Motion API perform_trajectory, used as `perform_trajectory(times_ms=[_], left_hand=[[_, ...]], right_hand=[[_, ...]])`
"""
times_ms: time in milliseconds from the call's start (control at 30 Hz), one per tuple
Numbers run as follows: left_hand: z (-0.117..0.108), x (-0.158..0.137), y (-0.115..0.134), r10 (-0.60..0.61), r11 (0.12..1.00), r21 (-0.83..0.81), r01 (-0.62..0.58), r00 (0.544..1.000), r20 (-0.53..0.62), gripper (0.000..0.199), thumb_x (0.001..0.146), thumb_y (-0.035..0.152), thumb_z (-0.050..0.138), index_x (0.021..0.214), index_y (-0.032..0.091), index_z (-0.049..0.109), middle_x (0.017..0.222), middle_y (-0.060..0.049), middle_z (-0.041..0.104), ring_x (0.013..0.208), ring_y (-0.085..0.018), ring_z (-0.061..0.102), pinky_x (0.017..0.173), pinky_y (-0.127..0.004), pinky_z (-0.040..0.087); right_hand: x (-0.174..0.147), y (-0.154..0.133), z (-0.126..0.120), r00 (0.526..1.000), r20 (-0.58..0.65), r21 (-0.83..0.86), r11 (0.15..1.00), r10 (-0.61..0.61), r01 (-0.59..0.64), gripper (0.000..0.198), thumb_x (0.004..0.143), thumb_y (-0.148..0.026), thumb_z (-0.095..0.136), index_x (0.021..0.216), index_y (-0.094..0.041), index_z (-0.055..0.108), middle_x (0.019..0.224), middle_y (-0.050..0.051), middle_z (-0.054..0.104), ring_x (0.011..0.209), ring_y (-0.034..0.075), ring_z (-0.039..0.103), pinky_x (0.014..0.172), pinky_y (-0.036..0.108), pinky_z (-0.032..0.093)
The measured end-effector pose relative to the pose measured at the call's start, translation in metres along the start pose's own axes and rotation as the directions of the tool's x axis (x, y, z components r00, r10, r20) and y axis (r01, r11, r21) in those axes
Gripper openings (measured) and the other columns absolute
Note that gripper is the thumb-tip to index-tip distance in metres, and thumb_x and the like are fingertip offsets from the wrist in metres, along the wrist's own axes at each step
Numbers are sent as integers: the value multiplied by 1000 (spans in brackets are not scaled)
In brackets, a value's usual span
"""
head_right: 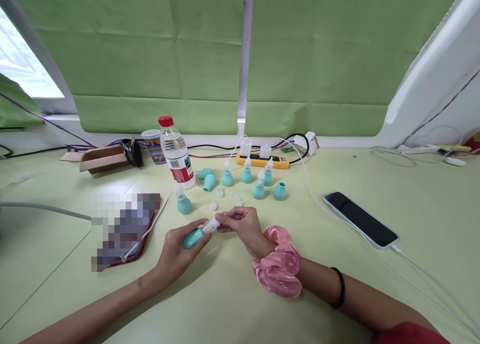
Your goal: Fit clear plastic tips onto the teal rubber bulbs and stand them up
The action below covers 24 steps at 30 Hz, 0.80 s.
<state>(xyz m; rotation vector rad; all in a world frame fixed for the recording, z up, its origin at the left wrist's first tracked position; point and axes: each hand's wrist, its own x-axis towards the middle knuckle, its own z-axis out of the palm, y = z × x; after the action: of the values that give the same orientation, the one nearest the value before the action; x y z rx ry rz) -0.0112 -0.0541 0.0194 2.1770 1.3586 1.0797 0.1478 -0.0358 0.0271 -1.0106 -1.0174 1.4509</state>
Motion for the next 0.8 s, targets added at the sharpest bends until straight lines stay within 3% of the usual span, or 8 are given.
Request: perform_trajectory(times_ms=[100, 233, 333, 433, 533, 600, 667, 800], left_hand=[[2, -1, -4, 63, 997, 49, -60, 996, -62, 24, 75, 30, 53, 94, 17, 59, 76, -2, 68, 60, -14, 61, 56, -21, 44], [3, -3, -9, 251, 960, 161, -230, 960, -126, 25, 76, 27, 53, 97, 15, 57, 73, -4, 67, 60, -14, 60, 54, -21, 44], [1, -2, -9, 412, 873, 331, -359, 905, -106, 25, 76, 25, 52, 97, 12, 56, 61, -3, 62, 53, -13, 57, 48, -22, 41], [-1, 0, -6, 530, 755, 502, -421, 843, -92, 22, 76, 22, 52, 95, 11, 55, 56, -1, 59, 48, -13, 54, 45, -23, 38], [-2, 2, -5, 592, 684, 570, -455, 803, -69, 21, 77, 21, 51, 94, 10, 55, 54, -1, 58, 47, -13, 53, 43, -24, 37], [-1, 2, -6, 571, 701, 558, -444, 818, -67, 20, 78, 22, 50, 94, 11, 56, 54, -1, 58, 47, -13, 54, 43, -23, 37], [1, 2, -9, 492, 782, 477, -402, 867, -76, 22, 78, 24, 50, 96, 12, 55, 57, -2, 60, 50, -13, 56, 46, -23, 39], [3, 0, -10, 238, 968, 98, -232, 970, -43, 25, 78, 28, 49, 99, 16, 55, 75, -4, 65, 63, -14, 59, 57, -21, 44]], right_hand=[[-5, 0, 6, 998, -66, 57, 998, 2, 1, 23, 53, -29, 73, 57, -10, 60, 59, 2, 63, 54, 12, 60, 60, 27, 52], [-10, 0, 10, 997, -64, 113, 993, 41, -34, 23, 54, -30, 72, 56, -11, 60, 60, 1, 62, 57, 12, 59, 63, 27, 51], [-13, -1, 10, 996, -54, 125, 990, 70, -63, 22, 56, -29, 71, 56, -11, 59, 60, 1, 62, 59, 10, 58, 65, 25, 48], [-14, 1, 10, 995, -44, 141, 987, 87, -80, 21, 58, -29, 70, 56, -11, 59, 62, 2, 62, 60, 10, 58, 66, 25, 47], [-13, 3, 10, 994, -39, 166, 982, 102, -94, 20, 60, -29, 70, 58, -12, 59, 65, 2, 63, 62, 11, 58, 66, 25, 47], [-13, 6, 9, 993, -40, 179, 978, 114, -105, 20, 60, -29, 69, 59, -12, 59, 66, 2, 63, 64, 11, 59, 66, 25, 47], [-13, 7, 9, 992, -43, 176, 978, 119, -109, 20, 61, -29, 69, 61, -12, 59, 67, 2, 63, 64, 11, 59, 65, 25, 47], [-13, 7, 9, 994, -73, 110, 992, 76, -68, 21, 59, -30, 70, 60, -12, 60, 61, 1, 63, 58, 10, 59, 61, 23, 47]])
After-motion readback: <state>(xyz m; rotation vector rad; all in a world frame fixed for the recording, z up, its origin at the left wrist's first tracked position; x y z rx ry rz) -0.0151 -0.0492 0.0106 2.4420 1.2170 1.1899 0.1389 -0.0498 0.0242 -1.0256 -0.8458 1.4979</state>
